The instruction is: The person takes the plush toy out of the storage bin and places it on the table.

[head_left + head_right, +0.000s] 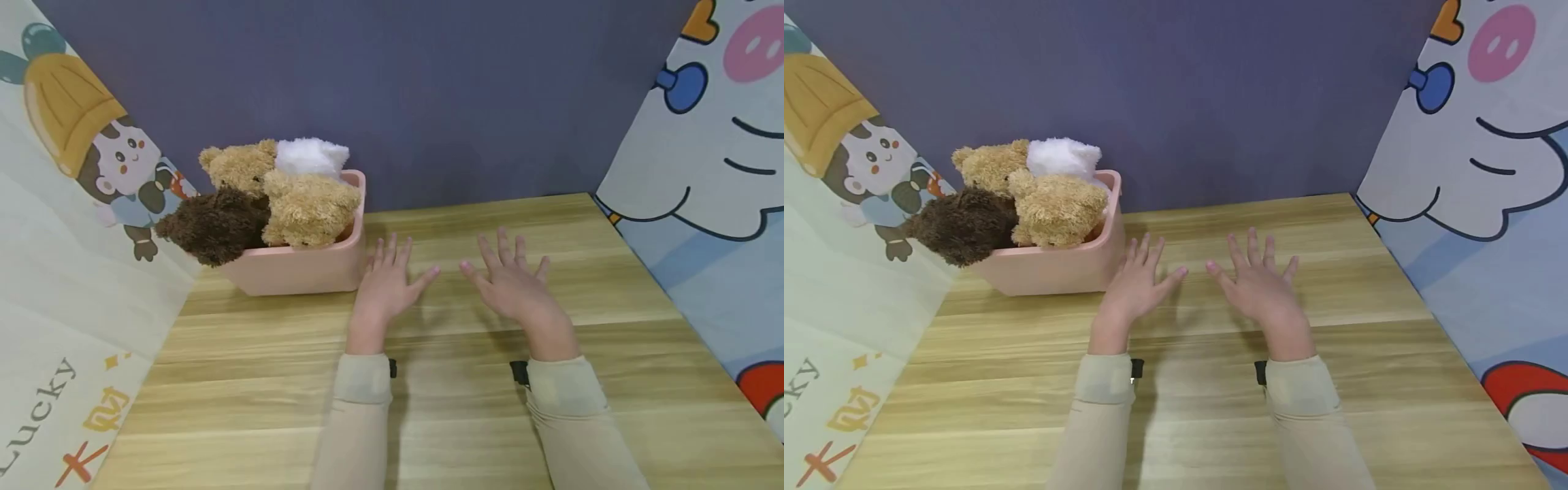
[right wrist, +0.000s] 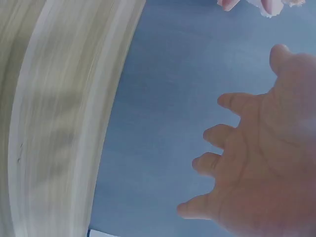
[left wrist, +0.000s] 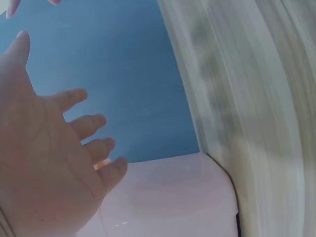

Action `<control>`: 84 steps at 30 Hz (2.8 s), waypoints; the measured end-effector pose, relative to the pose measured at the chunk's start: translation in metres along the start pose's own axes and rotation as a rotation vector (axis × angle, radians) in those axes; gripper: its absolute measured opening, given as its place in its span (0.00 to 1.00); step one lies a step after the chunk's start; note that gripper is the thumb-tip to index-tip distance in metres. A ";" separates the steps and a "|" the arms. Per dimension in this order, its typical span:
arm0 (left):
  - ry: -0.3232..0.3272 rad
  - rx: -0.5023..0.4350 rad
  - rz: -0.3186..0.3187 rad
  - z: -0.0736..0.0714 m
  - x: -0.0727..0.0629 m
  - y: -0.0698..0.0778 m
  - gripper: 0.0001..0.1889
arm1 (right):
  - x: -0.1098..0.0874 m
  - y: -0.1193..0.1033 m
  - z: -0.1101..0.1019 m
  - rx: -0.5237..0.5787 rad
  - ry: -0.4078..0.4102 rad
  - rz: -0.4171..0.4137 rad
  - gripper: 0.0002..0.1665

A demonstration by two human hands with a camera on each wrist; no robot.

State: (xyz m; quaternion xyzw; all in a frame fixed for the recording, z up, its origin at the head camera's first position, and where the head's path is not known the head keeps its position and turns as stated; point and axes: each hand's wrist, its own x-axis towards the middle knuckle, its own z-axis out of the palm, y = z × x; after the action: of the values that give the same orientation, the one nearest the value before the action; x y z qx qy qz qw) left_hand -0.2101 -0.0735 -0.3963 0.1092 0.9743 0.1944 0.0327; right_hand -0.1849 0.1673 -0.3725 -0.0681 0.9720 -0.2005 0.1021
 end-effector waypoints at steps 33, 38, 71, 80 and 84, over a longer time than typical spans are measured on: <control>0.673 -0.670 -0.200 -0.141 -0.080 -0.243 0.67 | 0.113 -0.157 0.049 0.471 0.022 -0.314 0.81; 0.600 -0.776 -0.212 -0.133 -0.067 -0.264 0.70 | 0.115 -0.166 0.057 0.477 0.018 -0.310 0.81; 0.388 -1.033 -0.287 -0.117 -0.059 -0.286 0.60 | 0.124 -0.165 0.080 0.576 0.087 -0.278 0.77; 0.408 -1.055 -0.286 -0.112 -0.058 -0.278 0.58 | 0.123 -0.161 0.081 0.599 0.124 -0.251 0.74; 0.399 -1.071 -0.284 -0.109 -0.059 -0.275 0.59 | 0.118 -0.156 0.080 0.623 0.110 -0.242 0.74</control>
State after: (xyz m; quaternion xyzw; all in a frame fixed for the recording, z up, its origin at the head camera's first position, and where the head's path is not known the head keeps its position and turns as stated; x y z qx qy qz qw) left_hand -0.2197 -0.3751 -0.4012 -0.0929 0.7328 0.6699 -0.0749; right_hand -0.2670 -0.0250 -0.4016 -0.1376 0.8530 -0.5017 0.0410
